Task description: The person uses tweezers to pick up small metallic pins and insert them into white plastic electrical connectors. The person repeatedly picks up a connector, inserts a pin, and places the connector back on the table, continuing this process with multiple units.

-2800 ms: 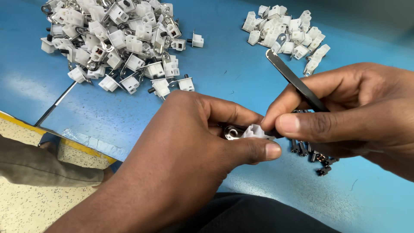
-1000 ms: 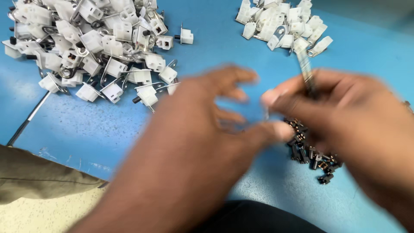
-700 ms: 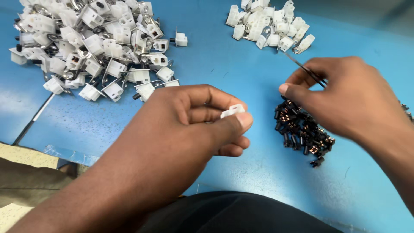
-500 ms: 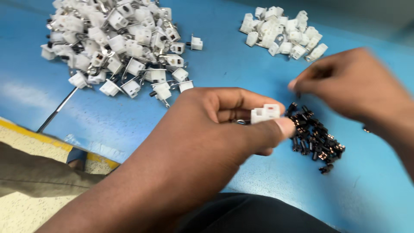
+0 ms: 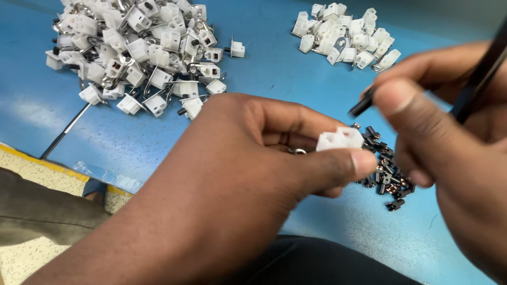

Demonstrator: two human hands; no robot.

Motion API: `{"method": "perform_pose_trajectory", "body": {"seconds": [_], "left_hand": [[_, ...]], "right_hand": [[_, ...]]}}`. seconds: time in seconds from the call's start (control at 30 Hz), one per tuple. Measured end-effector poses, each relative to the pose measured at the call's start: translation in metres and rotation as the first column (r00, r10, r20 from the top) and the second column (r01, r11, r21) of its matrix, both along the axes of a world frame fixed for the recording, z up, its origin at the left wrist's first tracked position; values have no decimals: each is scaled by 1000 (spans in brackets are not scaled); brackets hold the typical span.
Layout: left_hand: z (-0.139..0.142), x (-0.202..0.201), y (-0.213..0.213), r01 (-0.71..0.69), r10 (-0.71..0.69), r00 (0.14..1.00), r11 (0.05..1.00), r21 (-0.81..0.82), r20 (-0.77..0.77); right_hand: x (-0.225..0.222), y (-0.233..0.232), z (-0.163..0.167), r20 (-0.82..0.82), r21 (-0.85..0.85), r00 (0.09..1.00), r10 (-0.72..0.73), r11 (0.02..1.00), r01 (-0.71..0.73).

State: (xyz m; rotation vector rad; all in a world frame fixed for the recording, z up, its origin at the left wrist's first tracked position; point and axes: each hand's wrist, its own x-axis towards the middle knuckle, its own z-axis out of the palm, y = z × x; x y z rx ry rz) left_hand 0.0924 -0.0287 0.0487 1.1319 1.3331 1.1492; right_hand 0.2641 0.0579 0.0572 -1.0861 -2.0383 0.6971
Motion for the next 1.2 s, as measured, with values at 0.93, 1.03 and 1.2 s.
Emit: {"method": "perform_pose_trajectory", "body": {"seconds": [0.93,1.03,1.2], "left_hand": [[3,-1,12,-25,22,976,1000,-12,-217],[8,-2,15,-28,29,981,1000,4,-192],[13,-1,17,-123,44,939,969,-215,-341]], "right_hand": [[23,49,-5,-275,-219,903,330,893,-393],[11,43,0,-228,-188,920,320,912,-364],[-11,5,2,-118,7,947,299,954,-300]]}}
